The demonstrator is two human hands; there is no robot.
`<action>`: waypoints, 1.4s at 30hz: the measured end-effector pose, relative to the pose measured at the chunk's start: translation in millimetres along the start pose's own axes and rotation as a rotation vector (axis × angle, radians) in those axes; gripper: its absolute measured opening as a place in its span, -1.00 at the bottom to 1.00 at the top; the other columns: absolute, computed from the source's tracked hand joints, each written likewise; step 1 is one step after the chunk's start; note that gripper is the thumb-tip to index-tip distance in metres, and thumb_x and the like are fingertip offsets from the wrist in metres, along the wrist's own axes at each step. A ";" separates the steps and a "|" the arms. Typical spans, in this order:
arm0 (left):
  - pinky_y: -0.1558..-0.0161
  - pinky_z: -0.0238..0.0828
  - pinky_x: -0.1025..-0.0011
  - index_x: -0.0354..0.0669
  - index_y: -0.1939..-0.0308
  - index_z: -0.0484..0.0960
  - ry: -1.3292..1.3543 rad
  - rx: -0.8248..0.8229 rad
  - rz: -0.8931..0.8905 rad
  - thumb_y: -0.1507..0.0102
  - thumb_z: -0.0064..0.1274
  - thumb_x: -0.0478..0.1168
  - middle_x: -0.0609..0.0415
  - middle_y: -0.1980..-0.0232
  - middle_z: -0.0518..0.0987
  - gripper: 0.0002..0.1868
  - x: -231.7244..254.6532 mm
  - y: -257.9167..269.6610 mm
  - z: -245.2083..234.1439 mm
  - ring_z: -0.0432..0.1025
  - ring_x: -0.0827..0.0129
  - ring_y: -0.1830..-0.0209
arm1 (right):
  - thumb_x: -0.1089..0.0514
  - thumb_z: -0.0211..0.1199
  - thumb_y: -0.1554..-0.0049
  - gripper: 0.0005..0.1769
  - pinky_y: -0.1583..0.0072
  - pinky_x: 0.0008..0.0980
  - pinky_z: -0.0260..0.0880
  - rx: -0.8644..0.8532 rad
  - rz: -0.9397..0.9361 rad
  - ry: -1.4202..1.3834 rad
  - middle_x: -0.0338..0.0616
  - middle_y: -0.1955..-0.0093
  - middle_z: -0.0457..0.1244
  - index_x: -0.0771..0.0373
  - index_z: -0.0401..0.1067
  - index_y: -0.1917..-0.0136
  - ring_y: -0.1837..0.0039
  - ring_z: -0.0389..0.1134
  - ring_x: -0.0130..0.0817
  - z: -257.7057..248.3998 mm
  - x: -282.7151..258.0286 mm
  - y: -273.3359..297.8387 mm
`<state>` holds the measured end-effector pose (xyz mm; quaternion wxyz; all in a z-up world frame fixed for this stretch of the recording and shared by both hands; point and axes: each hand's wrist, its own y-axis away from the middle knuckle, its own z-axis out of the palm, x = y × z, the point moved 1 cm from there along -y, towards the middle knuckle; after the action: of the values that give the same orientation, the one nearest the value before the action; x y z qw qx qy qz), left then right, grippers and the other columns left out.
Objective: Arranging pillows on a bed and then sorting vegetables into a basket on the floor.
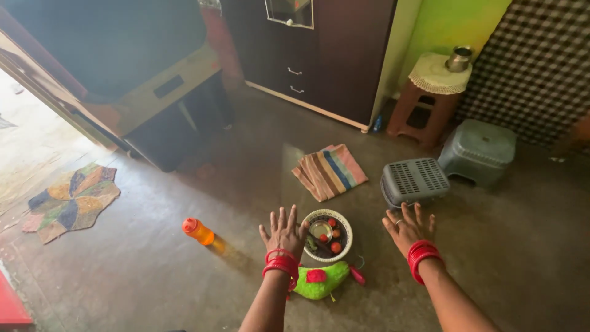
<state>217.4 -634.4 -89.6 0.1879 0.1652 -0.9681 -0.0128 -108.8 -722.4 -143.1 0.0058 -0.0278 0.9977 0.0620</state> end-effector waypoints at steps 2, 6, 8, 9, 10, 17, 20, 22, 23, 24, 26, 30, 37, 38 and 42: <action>-0.51 -0.49 -0.24 0.32 -0.57 0.07 0.000 -0.023 0.002 -0.36 -0.30 0.32 0.09 -0.66 -0.01 -0.28 -3.1 -19.3 16.6 -0.22 0.12 -0.67 | -0.51 -0.41 -0.24 -0.29 -0.59 0.22 -0.46 -0.002 -0.008 0.009 -0.35 -0.71 -0.20 -0.40 0.19 -0.52 -0.73 -0.38 -0.19 11.0 -4.5 -21.4; -0.51 -0.50 -0.23 0.34 -0.57 0.07 0.012 -0.064 0.026 -0.35 -0.29 0.31 0.09 -0.66 -0.02 -0.28 -11.7 -54.3 50.1 -0.23 0.12 -0.67 | -0.50 -0.41 -0.24 -0.30 -0.58 0.24 -0.43 -0.011 -0.003 0.030 -0.36 -0.71 -0.20 -0.41 0.19 -0.52 -0.72 -0.37 -0.17 27.3 -17.3 -46.0; -0.51 -0.52 -0.23 0.35 -0.57 0.07 0.014 -0.085 0.039 -0.35 -0.28 0.31 0.09 -0.66 -0.02 -0.28 -19.6 -72.8 66.4 -0.24 0.13 -0.67 | -0.50 -0.41 -0.24 -0.29 -0.58 0.24 -0.42 -0.020 0.012 0.034 -0.36 -0.71 -0.20 -0.42 0.18 -0.52 -0.72 -0.35 -0.17 40.5 -28.2 -59.5; -0.50 -0.52 -0.24 0.35 -0.57 0.07 0.015 -0.094 0.051 -0.35 -0.27 0.30 0.09 -0.66 -0.03 -0.28 -23.3 -84.0 75.2 -0.24 0.12 -0.67 | -0.50 -0.40 -0.23 -0.30 -0.57 0.25 -0.41 -0.016 0.008 0.034 -0.35 -0.71 -0.20 -0.42 0.18 -0.52 -0.71 -0.35 -0.15 49.4 -33.5 -68.3; -0.50 -0.53 -0.24 0.35 -0.57 0.07 0.016 -0.104 0.064 -0.35 -0.26 0.30 0.09 -0.66 -0.03 -0.29 -27.5 -95.4 85.2 -0.25 0.12 -0.67 | -0.50 -0.40 -0.23 -0.30 -0.56 0.26 -0.39 -0.011 0.004 0.034 -0.35 -0.70 -0.20 -0.41 0.19 -0.51 -0.71 -0.34 -0.13 59.6 -38.8 -77.4; -0.50 -0.53 -0.26 0.33 -0.55 0.11 -0.025 -0.107 0.164 -0.33 -0.19 0.25 0.08 -0.66 -0.01 -0.29 -52.1 -133.0 140.1 -0.23 0.08 -0.66 | -0.47 -0.36 -0.25 -0.32 -0.55 0.29 -0.38 0.009 0.007 0.061 -0.28 -0.69 -0.16 -0.39 0.17 -0.53 -0.70 -0.31 -0.09 121.8 -79.1 -117.0; -0.49 -0.54 -0.27 0.32 -0.54 0.13 -0.023 -0.139 0.185 -0.33 -0.17 0.25 0.09 -0.65 -0.01 -0.29 -59.0 -147.2 168.9 -0.24 0.08 -0.66 | -0.46 -0.34 -0.26 -0.33 -0.55 0.29 -0.37 -0.015 0.001 0.052 -0.29 -0.70 -0.16 -0.35 0.17 -0.53 -0.71 -0.31 -0.12 146.0 -93.3 -129.9; -0.49 -0.54 -0.28 0.29 -0.54 0.14 -0.030 -0.160 0.198 -0.33 -0.17 0.27 0.09 -0.65 0.00 -0.29 -63.9 -152.5 191.2 -0.23 0.08 -0.66 | -0.46 -0.33 -0.24 -0.32 -0.55 0.29 -0.37 -0.030 0.011 0.047 -0.31 -0.70 -0.17 -0.36 0.16 -0.53 -0.71 -0.31 -0.17 167.5 -100.6 -138.9; -0.49 -0.54 -0.28 0.29 -0.54 0.14 -0.032 -0.168 0.198 -0.33 -0.17 0.27 0.09 -0.65 0.00 -0.29 -70.5 -154.8 206.1 -0.23 0.08 -0.66 | -0.46 -0.33 -0.24 -0.32 -0.55 0.29 -0.37 -0.038 0.013 0.047 -0.31 -0.70 -0.17 -0.36 0.16 -0.53 -0.71 -0.31 -0.17 181.0 -102.2 -142.4; -0.49 -0.53 -0.28 0.28 -0.54 0.14 -0.036 -0.151 0.214 -0.33 -0.16 0.27 0.08 -0.64 0.01 -0.29 -76.6 -156.7 220.4 -0.22 0.07 -0.65 | -0.45 -0.33 -0.25 -0.32 -0.55 0.29 -0.37 -0.014 -0.012 0.036 -0.29 -0.70 -0.17 -0.34 0.17 -0.53 -0.71 -0.31 -0.15 193.7 -103.8 -145.7; -0.49 -0.52 -0.28 0.27 -0.54 0.15 -0.031 -0.125 0.243 -0.33 -0.16 0.26 0.07 -0.64 0.02 -0.28 -87.2 -160.3 250.0 -0.21 0.06 -0.65 | -0.44 -0.33 -0.26 -0.32 -0.56 0.29 -0.38 0.024 -0.028 0.032 -0.27 -0.70 -0.17 -0.32 0.18 -0.53 -0.70 -0.30 -0.13 218.8 -104.6 -150.2; -0.48 -0.53 -0.30 0.29 -0.54 0.12 -0.065 -0.106 0.241 -0.32 -0.14 0.24 0.09 -0.64 -0.01 -0.28 -96.3 -211.4 302.8 -0.22 0.07 -0.65 | -0.45 -0.25 -0.22 -0.33 -0.53 0.29 -0.38 0.083 -0.072 0.050 -0.28 -0.69 -0.19 -0.33 0.16 -0.52 -0.69 -0.31 -0.12 269.3 -102.4 -201.5; -0.45 -0.47 -0.32 0.30 -0.53 0.19 -0.035 -0.024 0.292 -0.32 -0.14 0.24 0.05 -0.64 0.01 -0.30 -161.3 -237.6 470.4 -0.17 0.01 -0.63 | -0.40 -0.17 -0.23 -0.36 -0.53 0.32 -0.34 0.178 -0.150 0.027 -0.25 -0.67 -0.13 -0.30 0.20 -0.52 -0.69 -0.25 -0.09 426.1 -101.8 -250.6; -0.45 -0.47 -0.32 0.30 -0.53 0.19 -0.029 -0.047 0.293 -0.32 -0.14 0.24 0.05 -0.64 0.01 -0.30 -169.2 -252.1 496.0 -0.17 0.01 -0.63 | -0.40 -0.17 -0.23 -0.36 -0.53 0.32 -0.34 0.157 -0.142 0.033 -0.25 -0.67 -0.13 -0.30 0.20 -0.52 -0.69 -0.25 -0.09 449.7 -102.5 -264.3; -0.44 -0.45 -0.35 0.29 -0.53 0.21 0.002 0.043 0.333 -0.34 -0.18 0.27 0.02 -0.65 0.00 -0.31 -201.2 -263.9 609.6 -0.17 -0.03 -0.64 | -0.40 -0.16 -0.24 -0.34 -0.52 0.35 -0.37 0.237 -0.205 -0.015 -0.20 -0.69 -0.14 -0.26 0.22 -0.53 -0.69 -0.28 -0.04 558.7 -91.6 -284.8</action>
<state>252.2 -841.2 -751.3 0.1846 0.0065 -0.9820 0.0395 3.2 -930.2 -731.3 0.0226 -0.1283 0.9898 -0.0570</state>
